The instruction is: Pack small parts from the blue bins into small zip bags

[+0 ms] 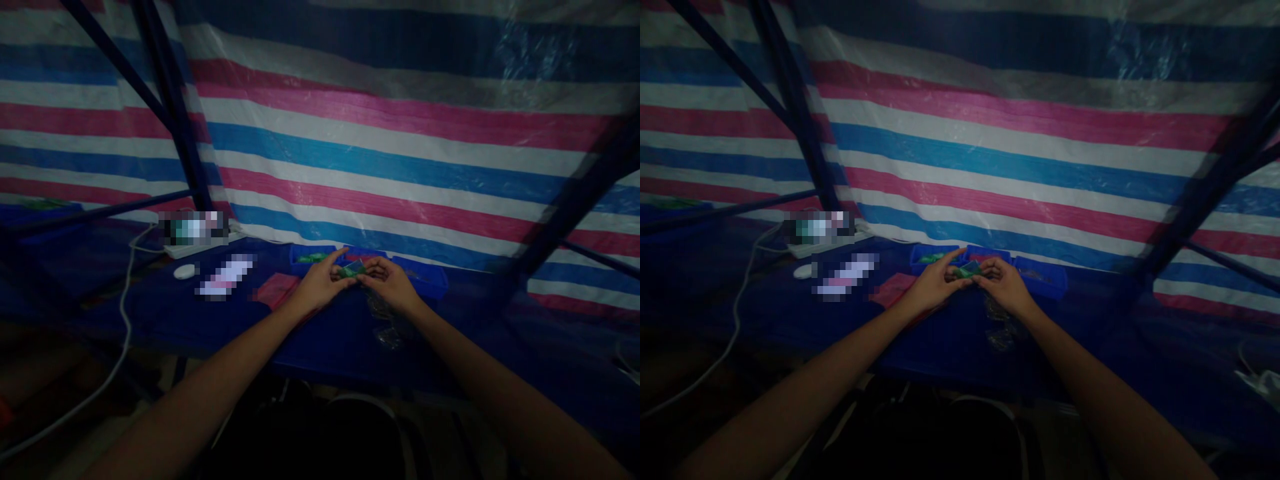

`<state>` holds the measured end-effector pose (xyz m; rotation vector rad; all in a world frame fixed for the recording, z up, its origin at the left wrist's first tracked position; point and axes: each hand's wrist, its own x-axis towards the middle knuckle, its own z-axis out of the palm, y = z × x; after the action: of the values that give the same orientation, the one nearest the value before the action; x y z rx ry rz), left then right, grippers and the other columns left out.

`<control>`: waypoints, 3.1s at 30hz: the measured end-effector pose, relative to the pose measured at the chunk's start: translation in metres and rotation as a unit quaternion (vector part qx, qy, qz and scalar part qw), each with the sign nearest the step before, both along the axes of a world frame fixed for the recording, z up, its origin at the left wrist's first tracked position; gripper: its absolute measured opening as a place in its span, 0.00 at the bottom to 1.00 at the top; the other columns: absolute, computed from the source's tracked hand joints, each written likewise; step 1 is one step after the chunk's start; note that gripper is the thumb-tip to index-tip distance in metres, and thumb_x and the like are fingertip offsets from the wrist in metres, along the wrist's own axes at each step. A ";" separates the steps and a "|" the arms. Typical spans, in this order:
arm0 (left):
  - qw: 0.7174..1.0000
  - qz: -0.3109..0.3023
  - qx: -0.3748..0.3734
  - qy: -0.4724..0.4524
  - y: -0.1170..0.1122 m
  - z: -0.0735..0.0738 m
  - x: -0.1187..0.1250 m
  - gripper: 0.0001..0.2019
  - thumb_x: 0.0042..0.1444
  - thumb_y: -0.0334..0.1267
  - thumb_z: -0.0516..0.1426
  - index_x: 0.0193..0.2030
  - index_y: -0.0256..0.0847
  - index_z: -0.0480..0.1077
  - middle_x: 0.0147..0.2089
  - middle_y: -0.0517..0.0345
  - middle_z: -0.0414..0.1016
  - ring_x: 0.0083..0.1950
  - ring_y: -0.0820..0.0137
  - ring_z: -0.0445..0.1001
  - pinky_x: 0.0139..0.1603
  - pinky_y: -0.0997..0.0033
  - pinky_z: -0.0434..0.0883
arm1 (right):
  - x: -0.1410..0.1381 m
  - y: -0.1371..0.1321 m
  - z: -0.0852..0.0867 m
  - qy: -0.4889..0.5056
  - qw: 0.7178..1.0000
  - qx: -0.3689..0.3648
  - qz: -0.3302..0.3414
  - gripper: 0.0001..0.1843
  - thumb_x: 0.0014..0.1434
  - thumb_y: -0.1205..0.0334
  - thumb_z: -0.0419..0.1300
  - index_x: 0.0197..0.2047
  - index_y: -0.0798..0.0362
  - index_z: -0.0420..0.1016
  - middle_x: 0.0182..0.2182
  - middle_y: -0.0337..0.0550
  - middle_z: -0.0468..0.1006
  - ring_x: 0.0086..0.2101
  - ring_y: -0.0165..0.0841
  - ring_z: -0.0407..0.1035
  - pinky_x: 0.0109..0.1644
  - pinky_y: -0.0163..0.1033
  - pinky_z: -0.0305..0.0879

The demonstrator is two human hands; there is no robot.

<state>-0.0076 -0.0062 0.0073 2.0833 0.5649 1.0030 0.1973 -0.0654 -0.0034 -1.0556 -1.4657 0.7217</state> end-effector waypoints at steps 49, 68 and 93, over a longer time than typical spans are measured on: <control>0.902 0.280 0.280 0.173 0.034 0.004 -0.037 0.18 0.66 0.47 0.54 0.55 0.41 0.75 0.66 0.45 0.67 0.72 0.50 0.56 0.72 0.39 0.49 | 0.008 -0.009 0.001 -0.276 0.959 0.052 -0.039 0.16 0.57 0.70 0.62 0.49 0.48 0.78 0.41 0.43 0.84 0.39 0.38 0.80 0.49 0.48 0.76; 0.987 0.017 0.144 0.071 -0.005 0.015 -0.007 0.09 0.65 0.38 0.57 0.42 0.40 0.79 0.40 0.58 0.82 0.41 0.68 0.78 0.42 0.71 0.69 | 0.000 -0.003 0.004 0.079 0.996 -0.021 0.037 0.24 0.48 0.56 0.76 0.47 0.51 0.78 0.41 0.46 0.83 0.43 0.38 0.79 0.53 0.47 0.75; 0.988 0.043 0.120 0.091 -0.011 0.009 -0.002 0.04 0.54 0.35 0.60 0.33 0.37 0.74 0.31 0.60 0.75 0.32 0.71 0.71 0.35 0.72 0.65 | -0.009 -0.003 -0.002 0.040 0.997 -0.022 0.066 0.21 0.51 0.60 0.72 0.48 0.51 0.74 0.37 0.42 0.80 0.36 0.33 0.76 0.45 0.41 0.73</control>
<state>-0.0092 -0.0168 0.0166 2.3995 0.6576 0.9752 0.1885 -0.0680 -0.0049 -0.9588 -1.4654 0.8851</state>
